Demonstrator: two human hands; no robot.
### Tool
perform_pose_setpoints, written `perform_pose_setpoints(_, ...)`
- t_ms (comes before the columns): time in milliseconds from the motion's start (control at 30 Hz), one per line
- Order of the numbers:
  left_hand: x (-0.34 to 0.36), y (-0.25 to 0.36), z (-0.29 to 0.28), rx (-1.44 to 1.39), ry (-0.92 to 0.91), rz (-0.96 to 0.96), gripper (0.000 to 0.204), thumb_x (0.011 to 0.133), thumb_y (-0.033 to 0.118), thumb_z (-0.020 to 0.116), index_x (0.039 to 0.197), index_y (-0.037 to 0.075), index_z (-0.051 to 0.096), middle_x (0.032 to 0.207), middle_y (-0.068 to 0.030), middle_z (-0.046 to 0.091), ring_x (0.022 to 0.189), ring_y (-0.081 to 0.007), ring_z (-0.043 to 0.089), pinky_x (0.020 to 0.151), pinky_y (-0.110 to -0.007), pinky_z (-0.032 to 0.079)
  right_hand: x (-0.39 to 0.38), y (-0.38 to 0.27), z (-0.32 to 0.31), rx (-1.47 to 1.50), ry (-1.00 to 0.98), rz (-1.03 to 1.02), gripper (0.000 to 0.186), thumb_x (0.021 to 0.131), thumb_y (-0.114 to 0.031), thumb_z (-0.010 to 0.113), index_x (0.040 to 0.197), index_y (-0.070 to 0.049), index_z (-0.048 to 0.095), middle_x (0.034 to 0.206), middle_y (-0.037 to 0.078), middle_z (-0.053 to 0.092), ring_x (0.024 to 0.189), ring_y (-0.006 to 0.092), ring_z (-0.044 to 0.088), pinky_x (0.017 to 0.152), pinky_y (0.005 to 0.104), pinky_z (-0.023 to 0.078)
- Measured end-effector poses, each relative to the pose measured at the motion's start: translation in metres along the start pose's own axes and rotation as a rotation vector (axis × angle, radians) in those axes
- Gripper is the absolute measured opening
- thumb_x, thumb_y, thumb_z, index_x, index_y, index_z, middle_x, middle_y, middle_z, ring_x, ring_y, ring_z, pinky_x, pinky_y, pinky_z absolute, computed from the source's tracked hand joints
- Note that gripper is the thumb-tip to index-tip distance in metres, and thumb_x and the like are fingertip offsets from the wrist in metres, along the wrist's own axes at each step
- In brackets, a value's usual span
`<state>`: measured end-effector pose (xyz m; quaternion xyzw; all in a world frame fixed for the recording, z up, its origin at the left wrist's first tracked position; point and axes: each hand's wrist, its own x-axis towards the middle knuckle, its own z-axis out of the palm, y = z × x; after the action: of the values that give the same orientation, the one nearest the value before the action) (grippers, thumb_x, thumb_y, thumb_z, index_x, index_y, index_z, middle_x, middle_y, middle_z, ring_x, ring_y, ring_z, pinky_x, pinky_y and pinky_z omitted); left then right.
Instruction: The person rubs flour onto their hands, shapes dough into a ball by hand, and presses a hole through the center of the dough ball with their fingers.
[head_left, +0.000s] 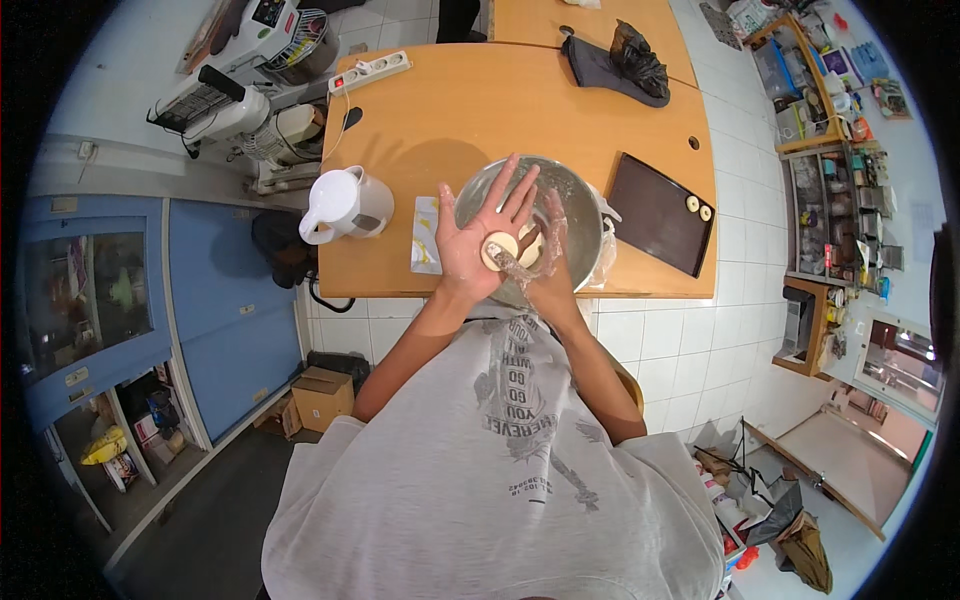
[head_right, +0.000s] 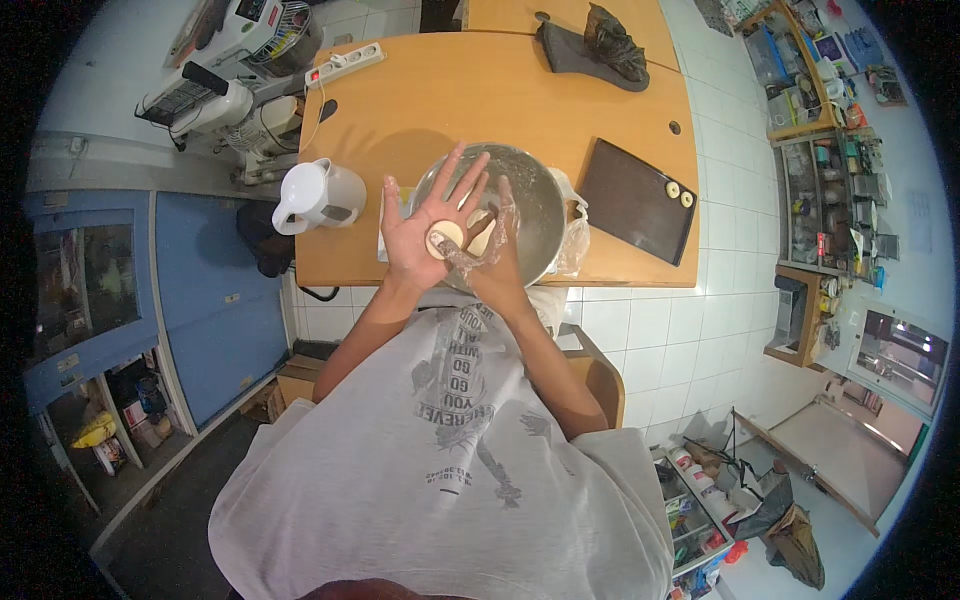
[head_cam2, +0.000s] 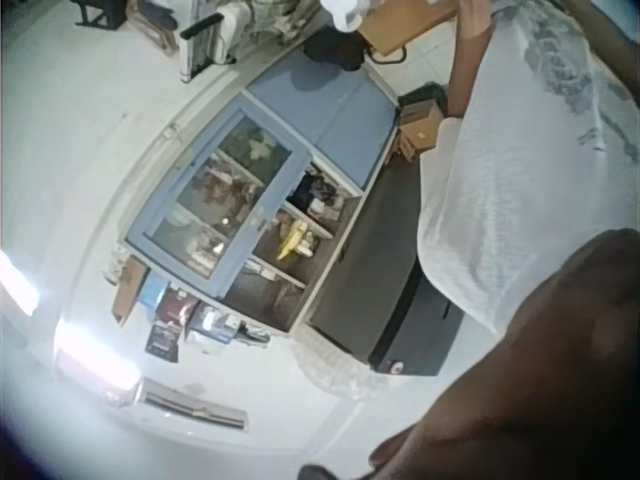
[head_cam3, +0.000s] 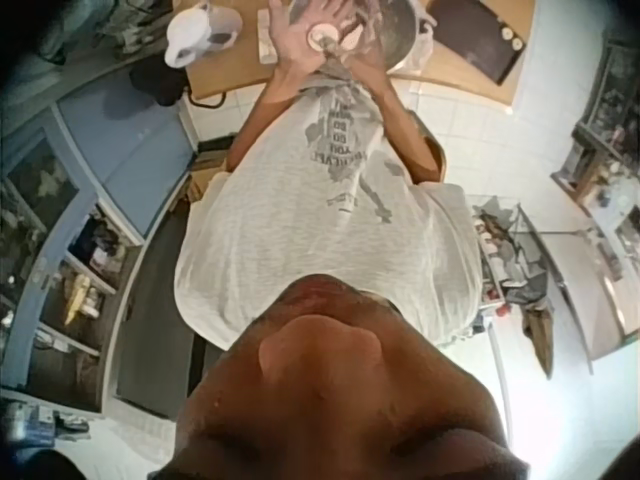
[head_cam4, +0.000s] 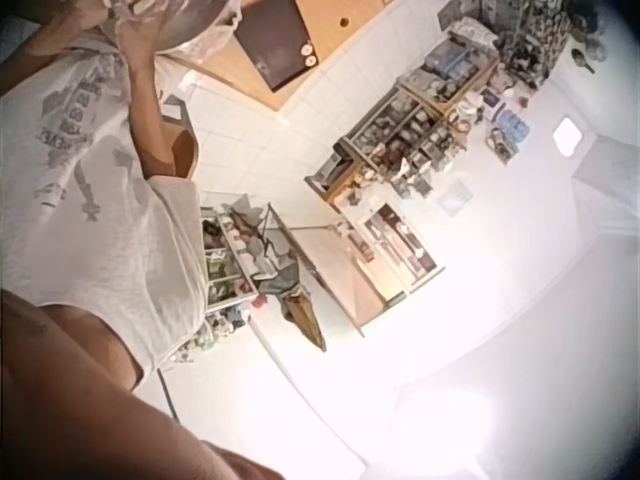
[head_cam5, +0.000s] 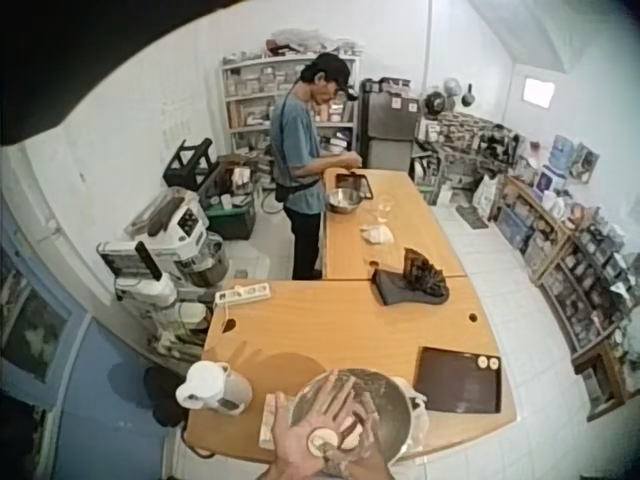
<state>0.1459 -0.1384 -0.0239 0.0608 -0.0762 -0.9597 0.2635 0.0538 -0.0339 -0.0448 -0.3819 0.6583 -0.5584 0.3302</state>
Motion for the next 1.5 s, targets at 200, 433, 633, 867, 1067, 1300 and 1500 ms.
perform_pose_setpoints(200, 0.004, 0.002, -0.014, 0.161, 0.153, 0.035, 0.100, 0.093, 0.086, 0.022, 0.167, 0.017, 0.022, 0.172, -0.0082, 0.019, 0.157, -0.0252, 0.016, 0.126, -0.051, 0.021, -0.003, -0.027, -0.006, -0.421, 0.000, -0.214, 0.050, 0.083, -0.018, 0.083, 0.128, -0.004, 0.064, 0.144, 0.021, 0.052, 0.135, 0.0397, 0.048, 0.105, 0.0488, 0.048)
perform_pose_setpoints(433, 0.004, 0.005, -0.024, 0.262, 0.205, -0.009, 0.094, 0.098, 0.080, 0.025, 0.164, 0.013, 0.030, 0.171, -0.0094, 0.023, 0.157, -0.0278, 0.017, 0.125, -0.049, 0.026, -0.002, -0.032, -0.005, 0.061, -0.108, 0.100, 0.032, 0.089, -0.001, 0.076, 0.119, 0.000, 0.066, 0.108, 0.011, 0.072, 0.099, 0.0225, 0.071, 0.085, 0.0333, 0.057)
perform_pose_setpoints(633, -0.006, 0.009, -0.020, 0.442, 0.132, -0.017, 0.086, 0.102, 0.072, 0.035, 0.155, 0.005, 0.042, 0.160, -0.0132, 0.041, 0.146, -0.0298, 0.041, 0.118, -0.047, 0.037, 0.006, -0.026, -0.014, 0.447, -0.015, 0.247, 0.029, 0.092, 0.001, 0.074, 0.119, 0.001, 0.064, 0.110, 0.009, 0.071, 0.103, 0.0167, 0.068, 0.092, 0.0314, 0.056)
perform_pose_setpoints(867, -0.025, 0.015, -0.014, 0.986, 0.161, 0.118, 0.044, 0.094, 0.010, 0.075, 0.134, -0.001, 0.059, 0.131, -0.0102, 0.063, 0.123, -0.0177, 0.060, 0.104, -0.034, 0.049, 0.013, -0.032, -0.021, 0.409, 0.053, 0.195, 0.037, 0.089, -0.002, 0.079, 0.123, -0.001, 0.064, 0.104, 0.008, 0.074, 0.099, 0.0132, 0.070, 0.083, 0.0271, 0.057)
perform_pose_setpoints(1067, -0.029, 0.012, -0.026, 1.055, 0.236, 0.120, 0.034, 0.093, 0.002, 0.076, 0.124, -0.003, 0.064, 0.117, -0.0093, 0.070, 0.109, -0.0156, 0.067, 0.099, -0.031, 0.054, 0.007, -0.024, -0.013, 0.410, 0.105, 0.227, 0.042, 0.089, -0.002, 0.079, 0.128, -0.001, 0.063, 0.100, 0.008, 0.075, 0.093, 0.0123, 0.070, 0.082, 0.0269, 0.056)
perform_pose_setpoints(1300, -0.029, 0.012, -0.021, 1.165, 0.232, 0.165, 0.029, 0.095, 0.003, 0.073, 0.123, -0.003, 0.066, 0.115, -0.0091, 0.071, 0.106, -0.0159, 0.068, 0.095, -0.031, 0.055, 0.007, -0.015, -0.022, 0.360, 0.068, 0.254, 0.042, 0.090, -0.002, 0.078, 0.130, -0.001, 0.063, 0.102, 0.009, 0.075, 0.093, 0.0132, 0.070, 0.083, 0.0274, 0.056)
perform_pose_setpoints(1500, -0.027, 0.010, -0.018, 1.283, 0.179, 0.181, 0.029, 0.098, 0.003, 0.070, 0.126, -0.003, 0.068, 0.115, -0.0113, 0.069, 0.106, -0.0180, 0.069, 0.095, -0.031, 0.056, 0.008, -0.016, -0.027, 0.342, 0.036, 0.295, 0.041, 0.090, -0.003, 0.078, 0.128, -0.002, 0.064, 0.101, 0.008, 0.075, 0.093, 0.0134, 0.070, 0.083, 0.0280, 0.056)
